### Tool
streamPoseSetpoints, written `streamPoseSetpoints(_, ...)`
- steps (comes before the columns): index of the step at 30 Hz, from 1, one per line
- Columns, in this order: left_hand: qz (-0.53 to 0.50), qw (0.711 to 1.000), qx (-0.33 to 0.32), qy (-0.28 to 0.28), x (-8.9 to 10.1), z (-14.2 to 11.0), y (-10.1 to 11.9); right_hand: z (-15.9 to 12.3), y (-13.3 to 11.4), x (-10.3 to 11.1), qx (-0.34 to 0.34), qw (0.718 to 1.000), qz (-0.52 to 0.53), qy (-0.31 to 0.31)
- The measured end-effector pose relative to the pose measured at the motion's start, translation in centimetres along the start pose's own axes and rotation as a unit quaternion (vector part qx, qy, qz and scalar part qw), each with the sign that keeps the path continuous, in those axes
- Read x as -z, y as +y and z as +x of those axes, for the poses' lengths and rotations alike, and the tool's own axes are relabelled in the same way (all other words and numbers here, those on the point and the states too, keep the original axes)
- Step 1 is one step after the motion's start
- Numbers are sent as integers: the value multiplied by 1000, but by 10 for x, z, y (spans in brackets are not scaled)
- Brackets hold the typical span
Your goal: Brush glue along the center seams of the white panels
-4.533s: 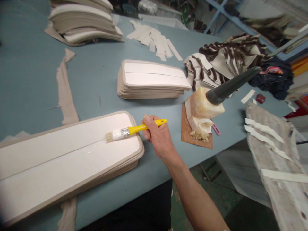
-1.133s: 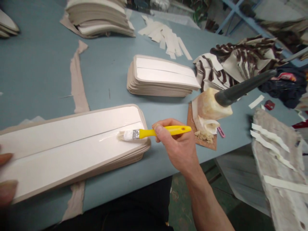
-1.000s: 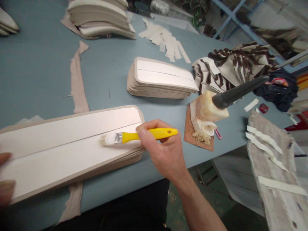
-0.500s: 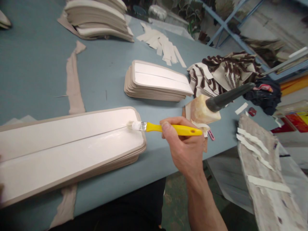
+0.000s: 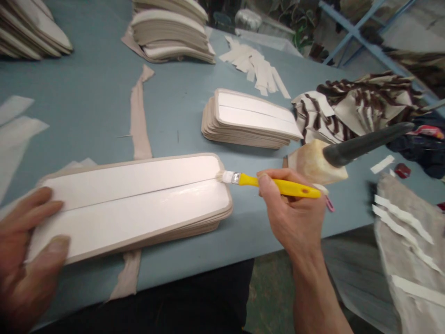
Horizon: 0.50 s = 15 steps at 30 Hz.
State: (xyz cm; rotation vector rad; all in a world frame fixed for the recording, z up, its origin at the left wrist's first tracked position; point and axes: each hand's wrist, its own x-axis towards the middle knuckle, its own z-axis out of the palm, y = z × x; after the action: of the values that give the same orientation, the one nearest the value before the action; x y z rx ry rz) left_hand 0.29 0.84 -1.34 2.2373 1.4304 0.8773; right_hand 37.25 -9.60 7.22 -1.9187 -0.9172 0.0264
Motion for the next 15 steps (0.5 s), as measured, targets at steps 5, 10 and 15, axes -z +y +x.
streamPoseSetpoints(5, -97, 992, 47, 68, -9, -4, -1, -19, -23, -13, 49, 998, 28, -19)
streamPoseSetpoints(10, -163, 981, 27, 101, -21, -7, -8, -33, -63, -51, 78, 981, 125, -128)
streamPoseSetpoints(15, -174, 979, -5, 107, -26, -8, -9, -49, -101, -93, 66, 946, 217, -230)
